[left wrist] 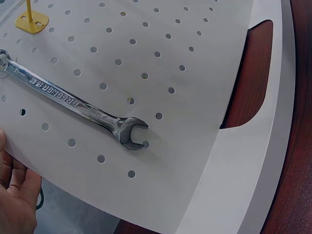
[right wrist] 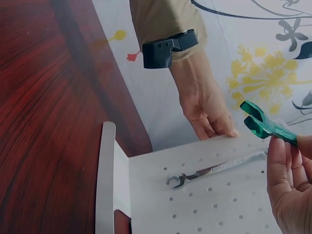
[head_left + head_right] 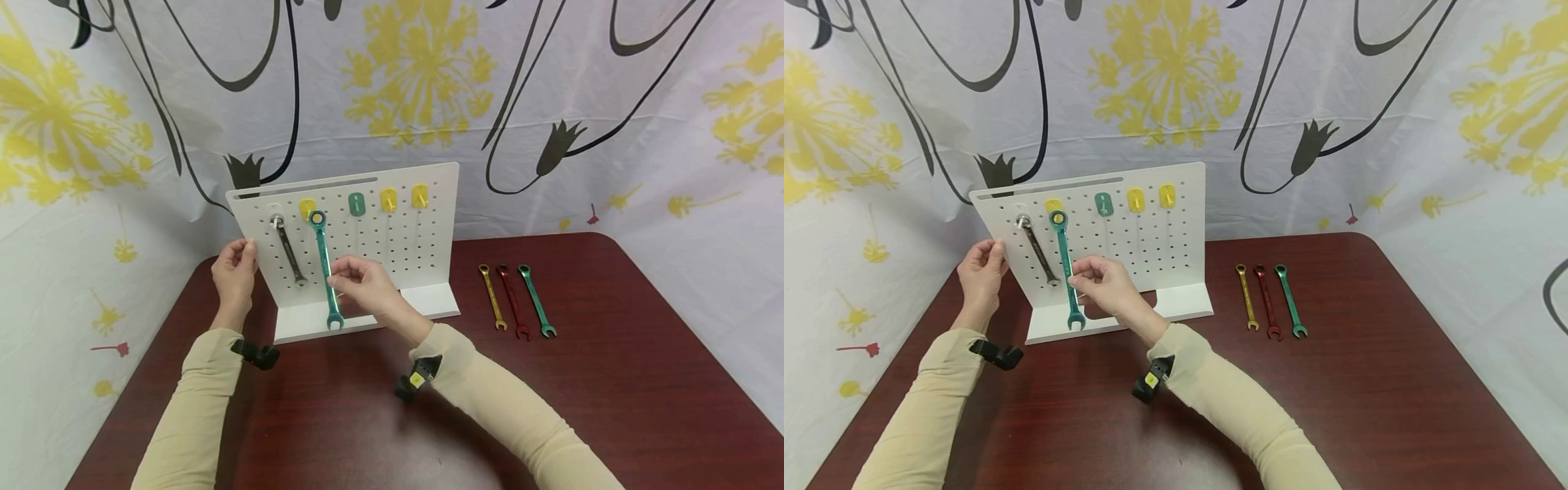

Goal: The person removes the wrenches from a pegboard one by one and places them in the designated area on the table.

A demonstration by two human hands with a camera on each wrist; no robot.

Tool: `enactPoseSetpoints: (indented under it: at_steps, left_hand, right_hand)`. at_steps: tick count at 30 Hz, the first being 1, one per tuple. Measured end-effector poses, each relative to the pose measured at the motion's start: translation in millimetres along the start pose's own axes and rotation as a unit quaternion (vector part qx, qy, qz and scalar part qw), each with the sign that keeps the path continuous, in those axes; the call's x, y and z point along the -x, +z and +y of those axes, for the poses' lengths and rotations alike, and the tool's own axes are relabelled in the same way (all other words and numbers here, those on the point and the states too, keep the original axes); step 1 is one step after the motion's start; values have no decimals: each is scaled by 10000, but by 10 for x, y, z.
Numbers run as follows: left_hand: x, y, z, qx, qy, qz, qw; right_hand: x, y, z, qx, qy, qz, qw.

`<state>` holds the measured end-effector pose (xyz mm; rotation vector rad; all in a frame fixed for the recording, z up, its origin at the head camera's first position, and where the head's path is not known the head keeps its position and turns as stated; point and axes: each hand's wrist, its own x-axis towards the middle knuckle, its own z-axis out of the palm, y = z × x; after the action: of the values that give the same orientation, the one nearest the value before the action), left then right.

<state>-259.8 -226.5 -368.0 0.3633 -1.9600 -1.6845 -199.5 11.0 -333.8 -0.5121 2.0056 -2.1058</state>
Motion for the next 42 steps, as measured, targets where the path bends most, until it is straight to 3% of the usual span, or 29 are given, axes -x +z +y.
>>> enactPoseSetpoints:
  at_steps: [25, 42]
  left_hand:
    - [8, -29, 6, -145, -114, -14, 9998]
    - [4, -13, 12, -209, -212, -96, 9995]
  right_hand:
    - [345, -667, 164, 119, -12, 422, 9990]
    - [552, -1158, 236, 686, -51, 919, 9934]
